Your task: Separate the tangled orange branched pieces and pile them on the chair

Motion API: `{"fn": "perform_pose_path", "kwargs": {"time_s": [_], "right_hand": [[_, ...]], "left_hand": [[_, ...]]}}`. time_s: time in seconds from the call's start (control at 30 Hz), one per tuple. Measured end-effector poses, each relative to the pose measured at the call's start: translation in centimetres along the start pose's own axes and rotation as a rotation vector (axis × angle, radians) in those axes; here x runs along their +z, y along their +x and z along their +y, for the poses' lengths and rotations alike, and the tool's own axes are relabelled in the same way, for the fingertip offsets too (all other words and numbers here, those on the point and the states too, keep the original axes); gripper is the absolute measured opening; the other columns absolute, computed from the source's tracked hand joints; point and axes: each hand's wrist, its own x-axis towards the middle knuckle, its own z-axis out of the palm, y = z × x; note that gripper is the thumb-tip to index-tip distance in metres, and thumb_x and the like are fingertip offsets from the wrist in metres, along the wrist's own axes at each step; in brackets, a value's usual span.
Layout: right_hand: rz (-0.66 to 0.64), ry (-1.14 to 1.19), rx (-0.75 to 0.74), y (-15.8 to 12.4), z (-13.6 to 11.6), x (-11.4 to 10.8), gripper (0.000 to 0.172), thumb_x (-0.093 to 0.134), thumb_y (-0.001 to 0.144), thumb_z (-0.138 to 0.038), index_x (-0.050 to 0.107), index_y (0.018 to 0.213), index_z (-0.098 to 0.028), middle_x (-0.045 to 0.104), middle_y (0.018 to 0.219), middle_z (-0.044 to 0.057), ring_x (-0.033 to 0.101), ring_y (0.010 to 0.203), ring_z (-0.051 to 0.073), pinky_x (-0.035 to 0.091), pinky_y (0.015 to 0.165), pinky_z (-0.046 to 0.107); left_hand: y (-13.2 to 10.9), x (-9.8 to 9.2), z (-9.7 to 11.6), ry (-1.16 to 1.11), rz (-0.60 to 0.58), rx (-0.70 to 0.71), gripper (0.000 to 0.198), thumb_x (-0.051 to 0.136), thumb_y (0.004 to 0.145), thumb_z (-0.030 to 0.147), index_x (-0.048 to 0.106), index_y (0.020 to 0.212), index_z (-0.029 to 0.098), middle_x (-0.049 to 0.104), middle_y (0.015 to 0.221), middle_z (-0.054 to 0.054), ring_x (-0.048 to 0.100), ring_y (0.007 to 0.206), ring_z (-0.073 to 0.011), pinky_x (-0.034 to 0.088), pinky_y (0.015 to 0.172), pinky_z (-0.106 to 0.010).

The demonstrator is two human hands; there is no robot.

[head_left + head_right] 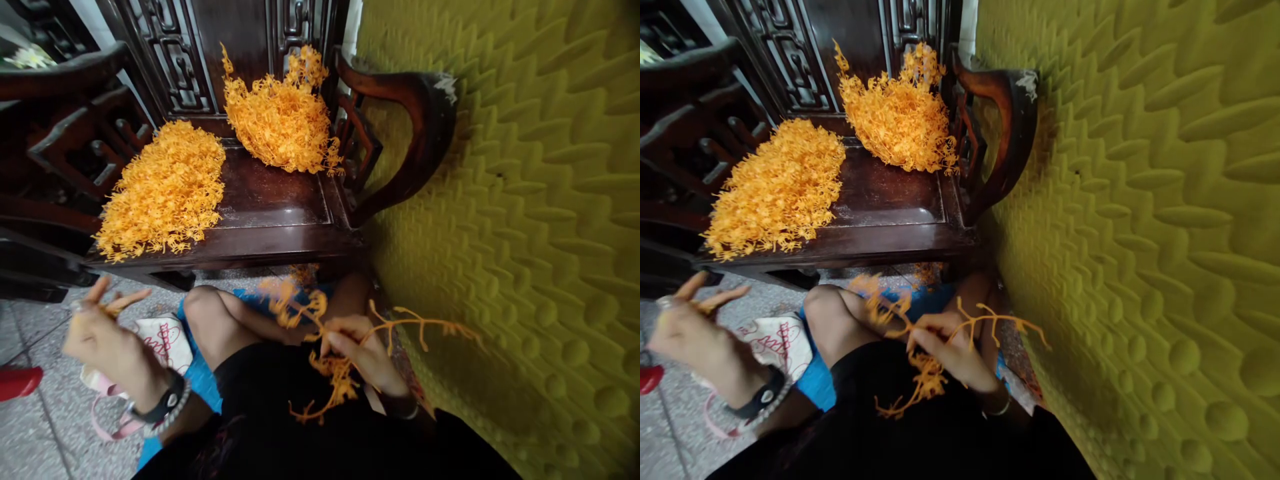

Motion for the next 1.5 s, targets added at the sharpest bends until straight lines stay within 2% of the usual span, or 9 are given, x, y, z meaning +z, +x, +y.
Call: {"fn": "perform_pose_path", "kwargs": {"time_s": [0.1, 0.37, 0.53, 0.67, 0.8, 1.03, 1.23, 1.37, 1.5], "right_hand": [[0.155, 0.111, 0.03, 0.6, 0.8, -0.6, 0.025, 0.06, 0.086, -0.042, 0.068, 0.095, -0.02, 0.058, 0.074, 0.0, 0.049, 0.06, 0.01, 0.038, 0.053, 0.021], [0.189, 0.128, -0.172, 4.8, 1.4, 1.5, 0.033, 0.066, 0.078, -0.053, 0.065, 0.077, -0.02, 0.061, 0.099, 0.007, 0.056, 0.099, 0.02, 0.046, 0.089, 0.034], [0.132, 0.121, -0.18, 5.1, 1.6, 1.5, 0.038, 0.055, 0.087, -0.051, 0.066, 0.069, -0.02, 0.056, 0.131, 0.006, 0.051, 0.12, 0.024, 0.036, 0.106, 0.04], [0.093, 0.17, -0.185, 5.1, 1.7, 1.3, 0.038, 0.049, 0.09, -0.053, 0.069, 0.101, -0.024, 0.047, 0.143, 0.005, 0.042, 0.132, 0.024, 0.028, 0.113, 0.041], [0.075, 0.201, -0.156, 5.1, 1.7, 1.3, 0.034, 0.049, 0.091, -0.05, 0.066, 0.109, -0.026, 0.052, 0.138, 0.006, 0.05, 0.126, 0.022, 0.035, 0.11, 0.041], [0.163, 0.112, -0.165, 4.8, 1.8, 2.1, 0.041, 0.05, 0.09, -0.052, 0.063, 0.065, -0.021, 0.065, 0.106, 0.006, 0.057, 0.108, 0.022, 0.039, 0.102, 0.04], [0.379, 0.051, -0.339, 1.8, -0.3, -0.2, 0.045, 0.046, 0.09, -0.055, 0.056, 0.06, -0.023, 0.061, 0.092, 0.008, 0.051, 0.109, 0.026, 0.041, 0.094, 0.042], [0.222, 0.028, -0.338, 1.9, 0.1, -0.8, 0.056, 0.041, 0.094, -0.05, 0.042, 0.046, -0.021, 0.058, 0.063, 0.006, 0.057, 0.075, 0.021, 0.044, 0.075, 0.038], [0.069, 0.025, -0.261, 3.7, 0.7, 1.2, 0.058, 0.041, 0.092, -0.056, 0.044, 0.046, -0.021, 0.054, 0.053, 0.003, 0.053, 0.056, 0.016, 0.041, 0.061, 0.033]], "left_hand": [[0.7, -0.5, -0.9, -0.14, 0.137, -0.027, 0.03, 0.046, 0.094, 0.037, 0.063, 0.117, 0.028, 0.065, 0.087, 0.002, 0.062, 0.08, -0.0172, 0.049, 0.083, -0.033], [-6.2, 6.2, 1.4, -0.355, -0.938, -0.162, 0.027, 0.05, 0.091, 0.04, 0.066, 0.103, 0.022, 0.068, 0.099, -0.006, 0.062, 0.093, -0.02, 0.05, 0.083, -0.031], [-6.7, 8.1, 2.9, -0.459, -1.025, -0.13, 0.028, 0.048, 0.092, 0.038, 0.063, 0.111, 0.023, 0.067, 0.113, -0.006, 0.061, 0.106, -0.0202, 0.048, 0.094, -0.033], [-6.2, 7.8, 2.2, -0.48, -1.103, -0.147, 0.034, 0.049, 0.091, 0.043, 0.066, 0.113, 0.024, 0.067, 0.115, -0.008, 0.062, 0.108, -0.0215, 0.05, 0.093, -0.034], [-6.7, 7.4, 1.9, -0.532, -1.059, -0.169, 0.041, 0.05, 0.088, 0.051, 0.068, 0.111, 0.022, 0.07, 0.107, -0.009, 0.063, 0.102, -0.0234, 0.05, 0.091, -0.037], [-7.1, 7.3, 2.5, -0.347, -0.751, 0.011, 0.033, 0.052, 0.091, 0.034, 0.057, 0.063, 0.018, 0.055, 0.063, 0.0, 0.051, 0.062, -0.0141, 0.042, 0.061, -0.026], [-1.1, 3.5, -0.2, -0.374, 0.086, -0.135, 0.024, 0.051, 0.09, 0.031, 0.048, 0.068, 0.021, 0.044, 0.067, 0.002, 0.045, 0.061, -0.0132, 0.048, 0.073, -0.031], [-0.5, 3.1, 0.1, -0.707, 0.077, -0.227, 0.016, 0.049, 0.085, 0.023, 0.044, 0.07, 0.02, 0.053, 0.085, 0.004, 0.053, 0.069, -0.0092, 0.051, 0.081, -0.032], [-3.4, 6.0, 2.2, -0.952, -0.107, -0.451, 0.012, 0.056, 0.075, 0.02, 0.045, 0.075, 0.018, 0.054, 0.091, 0.003, 0.052, 0.063, -0.0043, 0.048, 0.06, -0.019]]}}
